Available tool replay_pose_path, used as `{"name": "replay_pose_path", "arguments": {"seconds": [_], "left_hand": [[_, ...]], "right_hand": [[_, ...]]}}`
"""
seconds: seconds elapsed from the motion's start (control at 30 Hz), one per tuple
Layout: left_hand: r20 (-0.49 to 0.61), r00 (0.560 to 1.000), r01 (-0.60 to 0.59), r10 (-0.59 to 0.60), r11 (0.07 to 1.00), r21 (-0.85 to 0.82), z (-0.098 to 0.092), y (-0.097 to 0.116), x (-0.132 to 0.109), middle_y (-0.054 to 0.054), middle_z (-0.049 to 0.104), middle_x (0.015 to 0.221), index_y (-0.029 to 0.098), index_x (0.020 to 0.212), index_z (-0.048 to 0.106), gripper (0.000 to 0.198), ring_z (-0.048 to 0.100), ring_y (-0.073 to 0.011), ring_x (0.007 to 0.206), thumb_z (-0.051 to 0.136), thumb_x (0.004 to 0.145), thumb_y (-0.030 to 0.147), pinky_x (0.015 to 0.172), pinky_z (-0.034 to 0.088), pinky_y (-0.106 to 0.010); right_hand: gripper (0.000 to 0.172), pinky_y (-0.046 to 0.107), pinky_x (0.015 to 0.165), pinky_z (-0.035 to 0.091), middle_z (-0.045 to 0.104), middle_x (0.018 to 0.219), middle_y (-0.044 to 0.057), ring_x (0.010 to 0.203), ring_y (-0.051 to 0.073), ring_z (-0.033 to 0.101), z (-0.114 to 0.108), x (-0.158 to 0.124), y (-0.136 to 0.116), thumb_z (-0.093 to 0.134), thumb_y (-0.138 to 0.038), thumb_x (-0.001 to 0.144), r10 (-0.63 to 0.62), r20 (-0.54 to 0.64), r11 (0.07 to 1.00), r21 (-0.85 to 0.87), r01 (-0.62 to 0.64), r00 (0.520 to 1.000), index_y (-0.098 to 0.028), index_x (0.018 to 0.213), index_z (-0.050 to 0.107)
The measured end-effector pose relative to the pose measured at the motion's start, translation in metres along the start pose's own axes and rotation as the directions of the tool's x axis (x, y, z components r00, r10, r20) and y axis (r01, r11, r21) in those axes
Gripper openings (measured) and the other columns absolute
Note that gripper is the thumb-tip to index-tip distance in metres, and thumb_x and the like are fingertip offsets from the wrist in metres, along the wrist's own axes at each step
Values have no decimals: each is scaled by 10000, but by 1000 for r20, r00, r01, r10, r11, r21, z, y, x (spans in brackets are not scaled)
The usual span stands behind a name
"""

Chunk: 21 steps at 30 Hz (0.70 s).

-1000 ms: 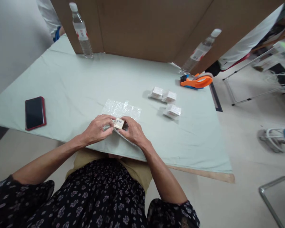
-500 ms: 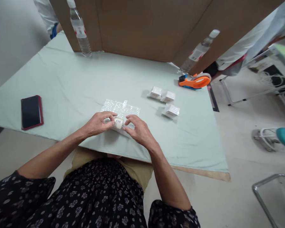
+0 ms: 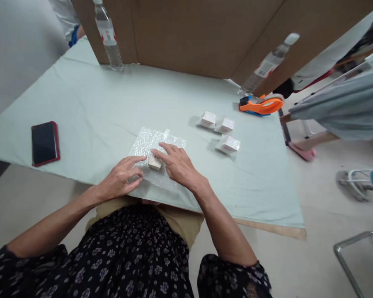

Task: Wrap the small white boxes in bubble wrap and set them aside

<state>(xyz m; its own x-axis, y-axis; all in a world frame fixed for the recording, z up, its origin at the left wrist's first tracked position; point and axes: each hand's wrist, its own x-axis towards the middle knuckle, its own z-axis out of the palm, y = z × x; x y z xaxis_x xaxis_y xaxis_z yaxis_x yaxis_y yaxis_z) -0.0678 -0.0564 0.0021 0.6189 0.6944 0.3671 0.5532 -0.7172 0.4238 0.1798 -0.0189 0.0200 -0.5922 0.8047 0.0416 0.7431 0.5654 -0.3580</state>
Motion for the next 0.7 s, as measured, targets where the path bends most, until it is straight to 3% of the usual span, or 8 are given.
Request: {"name": "replay_pose_path", "arguments": {"seconds": [0.07,0.2,0.3,0.4,0.7], "left_hand": [[-18,1000,10,-9,1000,4,1,0,-2,-191,609,1333,150,846,649,66,602,-314,1222,604,864,106,1011,521,-497],[-24,1000,20,-21,1000,-11,3,1,-2,-170,640,1299,157,853,642,66,634,-301,1171,608,856,100,973,546,-485],[-28,999,32,-33,999,-24,4,2,-3,-154,669,1258,163,857,635,72,655,-286,1136,592,869,106,948,561,-473],[-31,998,52,-53,998,-30,4,3,-4,-148,687,1225,165,865,632,80,671,-276,1109,569,885,119,925,570,-459],[-21,997,69,-70,996,-63,3,6,0,-129,704,1178,172,866,627,102,679,-256,1069,542,889,119,909,564,-433]], "right_hand": [[620,503,1016,447,441,1557,117,1391,315,451,1,12,-3,507,10,865,-60,62,992,-112,66,996,-290,1407,526],[319,463,970,437,540,1460,150,1349,331,476,-5,25,-4,613,-148,889,-128,114,976,-162,145,985,-201,1202,635],[248,419,883,437,689,1189,148,1110,311,610,-9,25,-4,676,-311,876,-47,141,986,-150,69,989,-172,1078,637],[280,380,779,414,713,1009,111,852,262,634,-4,22,-7,654,-389,888,68,127,989,-138,-50,990,-186,1076,612],[283,364,723,382,713,965,106,791,253,607,14,15,-15,628,-460,871,147,-9,978,-148,-147,989,-213,1004,592]]}}
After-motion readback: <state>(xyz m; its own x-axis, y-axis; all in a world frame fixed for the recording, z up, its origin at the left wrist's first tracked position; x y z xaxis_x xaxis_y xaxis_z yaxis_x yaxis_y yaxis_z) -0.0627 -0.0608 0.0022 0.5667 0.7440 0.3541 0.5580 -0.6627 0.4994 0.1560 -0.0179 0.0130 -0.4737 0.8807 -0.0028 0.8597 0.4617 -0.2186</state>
